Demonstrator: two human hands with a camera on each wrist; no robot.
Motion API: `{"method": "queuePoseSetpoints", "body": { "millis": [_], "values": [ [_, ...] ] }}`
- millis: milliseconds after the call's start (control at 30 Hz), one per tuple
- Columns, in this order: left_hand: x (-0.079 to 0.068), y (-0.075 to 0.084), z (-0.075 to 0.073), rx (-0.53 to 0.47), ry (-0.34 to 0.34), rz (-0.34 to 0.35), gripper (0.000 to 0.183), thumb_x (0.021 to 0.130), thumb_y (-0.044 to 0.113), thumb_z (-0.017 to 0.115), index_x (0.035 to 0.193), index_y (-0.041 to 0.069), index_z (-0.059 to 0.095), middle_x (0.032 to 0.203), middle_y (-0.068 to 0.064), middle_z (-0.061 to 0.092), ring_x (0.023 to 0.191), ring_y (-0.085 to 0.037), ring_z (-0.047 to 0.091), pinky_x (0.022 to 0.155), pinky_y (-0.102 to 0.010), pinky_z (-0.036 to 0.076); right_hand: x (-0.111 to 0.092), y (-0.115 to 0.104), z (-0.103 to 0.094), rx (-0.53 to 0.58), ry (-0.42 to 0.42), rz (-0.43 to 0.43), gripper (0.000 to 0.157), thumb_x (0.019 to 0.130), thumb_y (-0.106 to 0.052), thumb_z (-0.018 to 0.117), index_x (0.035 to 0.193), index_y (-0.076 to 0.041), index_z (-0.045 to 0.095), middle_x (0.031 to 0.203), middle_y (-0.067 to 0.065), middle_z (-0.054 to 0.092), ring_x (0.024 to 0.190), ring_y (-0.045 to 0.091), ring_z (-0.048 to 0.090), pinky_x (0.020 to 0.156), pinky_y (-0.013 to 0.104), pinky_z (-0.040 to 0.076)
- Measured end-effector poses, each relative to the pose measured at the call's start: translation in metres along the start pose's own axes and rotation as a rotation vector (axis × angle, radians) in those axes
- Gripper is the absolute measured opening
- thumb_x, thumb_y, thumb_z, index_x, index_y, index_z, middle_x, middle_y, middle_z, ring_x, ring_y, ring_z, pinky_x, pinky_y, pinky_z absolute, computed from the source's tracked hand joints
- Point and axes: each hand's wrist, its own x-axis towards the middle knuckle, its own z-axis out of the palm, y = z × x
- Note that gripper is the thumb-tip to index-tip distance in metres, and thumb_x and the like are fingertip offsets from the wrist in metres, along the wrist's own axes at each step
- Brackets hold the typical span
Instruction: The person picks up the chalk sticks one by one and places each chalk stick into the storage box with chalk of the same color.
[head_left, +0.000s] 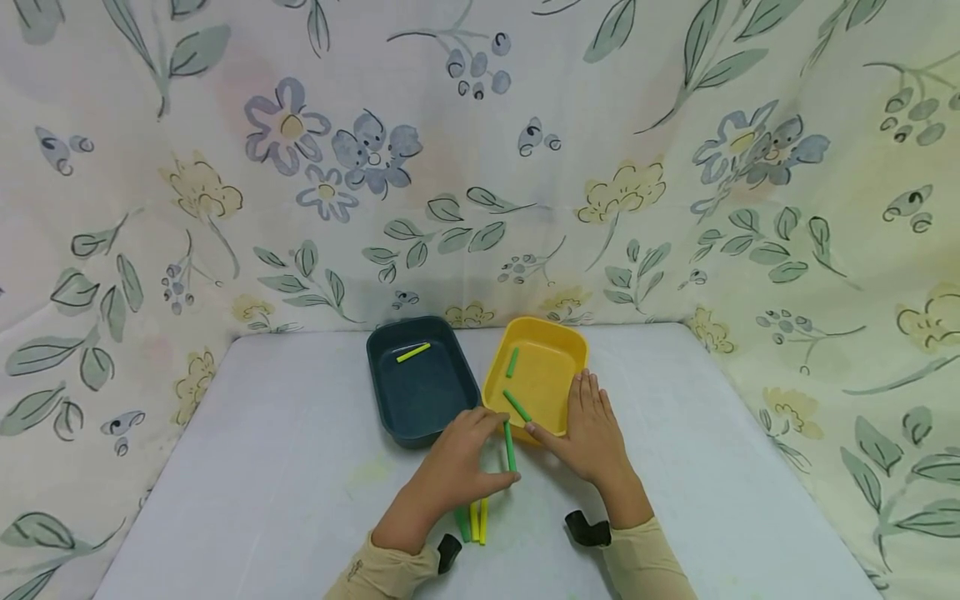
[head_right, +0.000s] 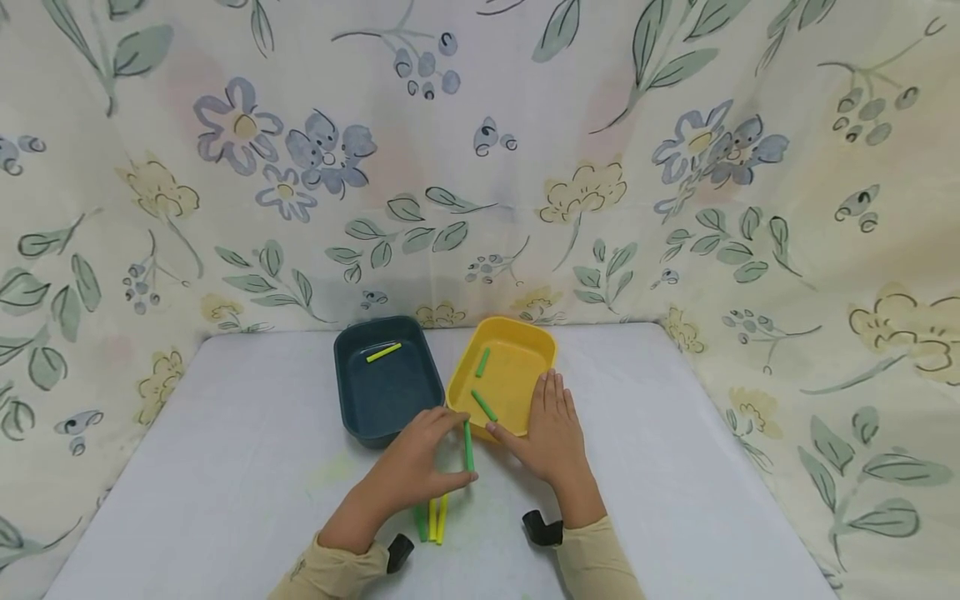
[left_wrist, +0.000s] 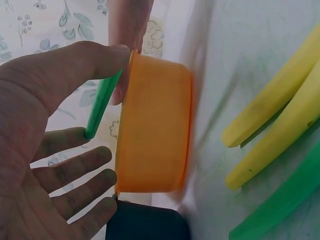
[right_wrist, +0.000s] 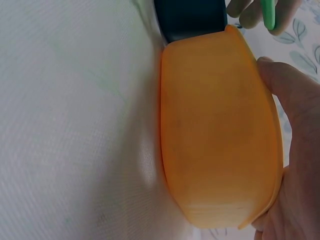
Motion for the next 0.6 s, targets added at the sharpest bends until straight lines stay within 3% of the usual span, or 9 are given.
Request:
{"method": "queuePoseSetpoints", "body": {
  "millis": [600],
  "values": [
    [0.0083, 0.001, -0.0016, 0.012, 0.024, 0.012, 0.076, 0.083, 0.046, 0.091, 0.146, 0.013, 0.063, 0.139, -0.001, 0.065, 0.122, -0.02, 0.06, 0.105, -0.044, 0.055, 0.0005, 0.0007, 0.0003, 0.009, 0.003, -0.001, 0.13, 0.09, -0.086, 0.054, 0.166, 0.011, 0.011, 0.176, 0.028, 0.008, 0.166, 0.041, 0.006, 0.134, 0.058, 0.011]
  ]
}}
